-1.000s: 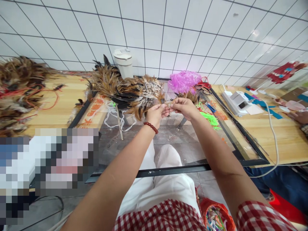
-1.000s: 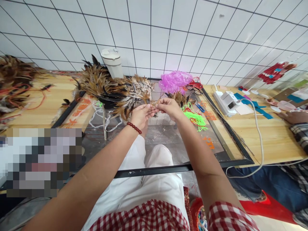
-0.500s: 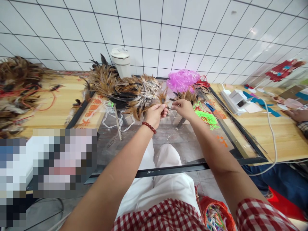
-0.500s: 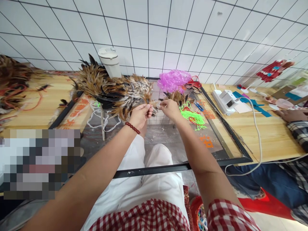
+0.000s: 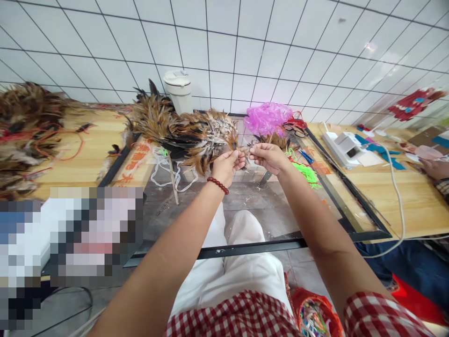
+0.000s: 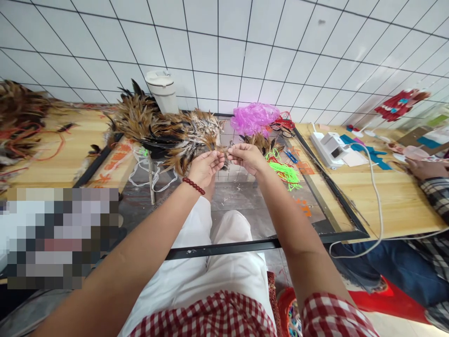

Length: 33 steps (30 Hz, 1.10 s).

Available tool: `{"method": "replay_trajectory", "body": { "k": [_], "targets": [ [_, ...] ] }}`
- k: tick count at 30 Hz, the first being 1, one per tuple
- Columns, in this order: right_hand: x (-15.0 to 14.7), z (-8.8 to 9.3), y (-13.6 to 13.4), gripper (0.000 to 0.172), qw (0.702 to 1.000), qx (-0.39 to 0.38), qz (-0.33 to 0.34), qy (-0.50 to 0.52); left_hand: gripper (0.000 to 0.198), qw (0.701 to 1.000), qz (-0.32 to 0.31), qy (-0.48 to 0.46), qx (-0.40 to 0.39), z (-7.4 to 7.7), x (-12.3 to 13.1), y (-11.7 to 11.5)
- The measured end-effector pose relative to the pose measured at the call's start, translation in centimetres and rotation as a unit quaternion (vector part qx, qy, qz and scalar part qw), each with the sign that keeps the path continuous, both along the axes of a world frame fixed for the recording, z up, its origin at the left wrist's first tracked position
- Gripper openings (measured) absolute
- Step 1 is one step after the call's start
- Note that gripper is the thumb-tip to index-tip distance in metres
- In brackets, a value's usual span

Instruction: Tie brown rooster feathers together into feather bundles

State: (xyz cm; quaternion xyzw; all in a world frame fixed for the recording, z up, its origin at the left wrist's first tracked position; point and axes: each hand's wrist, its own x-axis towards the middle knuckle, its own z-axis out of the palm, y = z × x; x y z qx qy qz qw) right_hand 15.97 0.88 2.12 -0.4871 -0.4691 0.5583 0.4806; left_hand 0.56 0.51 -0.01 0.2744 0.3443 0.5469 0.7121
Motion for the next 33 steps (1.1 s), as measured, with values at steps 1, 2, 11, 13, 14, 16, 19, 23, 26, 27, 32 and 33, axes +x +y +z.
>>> {"method": "replay_trajectory", "body": {
  "k": [1,2,11,13,14,16,19,23,26,27,32,33],
  "targets": [
    [-0.2,0.0,-0.1,0.035,1.0,0.009,0.002,-0.005,0.008,1.0,-0.003,0.003,-0.003,0.0,0.0,0.0],
    [-0.5,0.0,-0.2,0.035,1.0,0.02,0.003,-0.016,0.009,1.0,-0.007,0.006,-0.007,0.1,0.0,0.0],
    [-2.0,-1.0,0.1,0.038,0.992,0.088,-0.058,-0.067,0.012,0.997,-0.066,0.045,0.015,-0.1,-0.1,-0.1],
    [-1.9,-1.2,0.3,0.039,0.992,0.088,-0.049,-0.077,0.013,0.996,-0.081,0.041,0.026,-0.3,-0.2,0.0],
    [-1.8,-1.3,0.4,0.039,0.991,0.09,-0.047,-0.083,0.013,0.994,-0.093,0.04,0.032,-0.4,-0.3,0.1],
    [-1.5,-1.5,0.6,0.037,0.987,0.1,-0.059,-0.107,0.013,0.991,-0.118,0.042,0.046,-0.4,-0.4,0.1],
    [-0.6,-2.0,1.0,0.027,0.962,0.131,-0.112,-0.211,0.01,0.991,-0.11,0.04,0.061,-0.3,-0.5,0.2],
    [0.4,-2.4,1.1,0.02,0.862,0.131,-0.101,-0.479,0.008,0.998,-0.035,0.013,0.05,0.0,-0.5,0.3],
    [0.5,-2.5,0.9,0.018,0.796,0.119,-0.052,-0.591,0.008,1.0,0.001,0.003,0.031,0.1,-0.6,0.4],
    [0.4,-2.4,0.8,0.018,0.781,0.116,-0.038,-0.612,0.008,1.0,0.009,0.0,0.027,0.1,-0.6,0.4],
    [0.2,-1.7,0.6,0.018,0.754,0.093,-0.017,-0.65,0.008,0.999,0.024,-0.002,0.022,0.1,-0.6,0.4],
    [0.3,-1.5,0.6,0.018,0.771,0.091,-0.021,-0.63,0.008,1.0,0.021,-0.001,0.022,0.1,-0.6,0.3]
  ]
}}
